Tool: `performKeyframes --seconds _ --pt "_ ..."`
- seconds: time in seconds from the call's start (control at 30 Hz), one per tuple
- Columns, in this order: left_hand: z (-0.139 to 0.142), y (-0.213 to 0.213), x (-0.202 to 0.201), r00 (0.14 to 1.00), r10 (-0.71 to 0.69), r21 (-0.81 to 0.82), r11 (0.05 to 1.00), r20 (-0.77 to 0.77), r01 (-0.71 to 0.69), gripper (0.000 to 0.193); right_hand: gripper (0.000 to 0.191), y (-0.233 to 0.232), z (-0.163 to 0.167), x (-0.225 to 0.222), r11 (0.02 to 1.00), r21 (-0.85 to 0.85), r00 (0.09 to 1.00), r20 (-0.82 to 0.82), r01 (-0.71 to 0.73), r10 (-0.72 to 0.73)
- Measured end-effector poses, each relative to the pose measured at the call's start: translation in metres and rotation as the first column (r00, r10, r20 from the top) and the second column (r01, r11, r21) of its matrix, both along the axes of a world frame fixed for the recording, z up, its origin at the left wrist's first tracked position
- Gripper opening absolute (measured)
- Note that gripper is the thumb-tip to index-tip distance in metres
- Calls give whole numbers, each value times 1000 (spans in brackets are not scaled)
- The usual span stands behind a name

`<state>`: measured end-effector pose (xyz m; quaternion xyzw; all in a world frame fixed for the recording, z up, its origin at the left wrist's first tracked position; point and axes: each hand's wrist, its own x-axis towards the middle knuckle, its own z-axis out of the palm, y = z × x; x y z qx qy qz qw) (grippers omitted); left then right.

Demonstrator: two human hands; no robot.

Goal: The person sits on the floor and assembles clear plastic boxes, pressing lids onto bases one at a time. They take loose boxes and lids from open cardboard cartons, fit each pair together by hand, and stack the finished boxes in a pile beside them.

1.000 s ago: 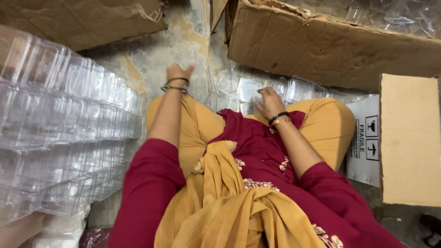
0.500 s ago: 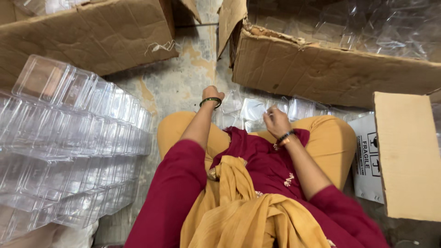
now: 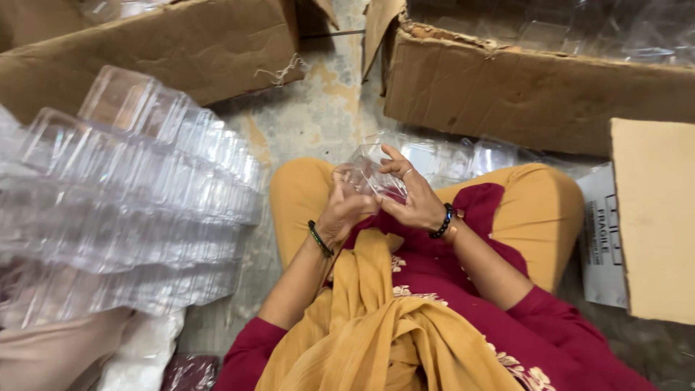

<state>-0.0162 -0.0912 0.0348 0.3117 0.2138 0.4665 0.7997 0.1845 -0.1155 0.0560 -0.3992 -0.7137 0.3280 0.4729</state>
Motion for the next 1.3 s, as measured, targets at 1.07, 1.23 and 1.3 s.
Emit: performKeyframes --seconds 1.07,1.23,1.3 --pt "74 -67 9 974 153 570 821 -168 -31 103 76 -76 56 -8 985 41 819 -552 -165 160" --pt "72 -66 8 959 175 608 794 -221 -4 100 75 -79 54 -8 978 30 788 -588 -205 183" --pt "74 -65 7 961 147 583 813 -234 18 99 73 -80 54 -11 987 -5 807 -577 -159 127"
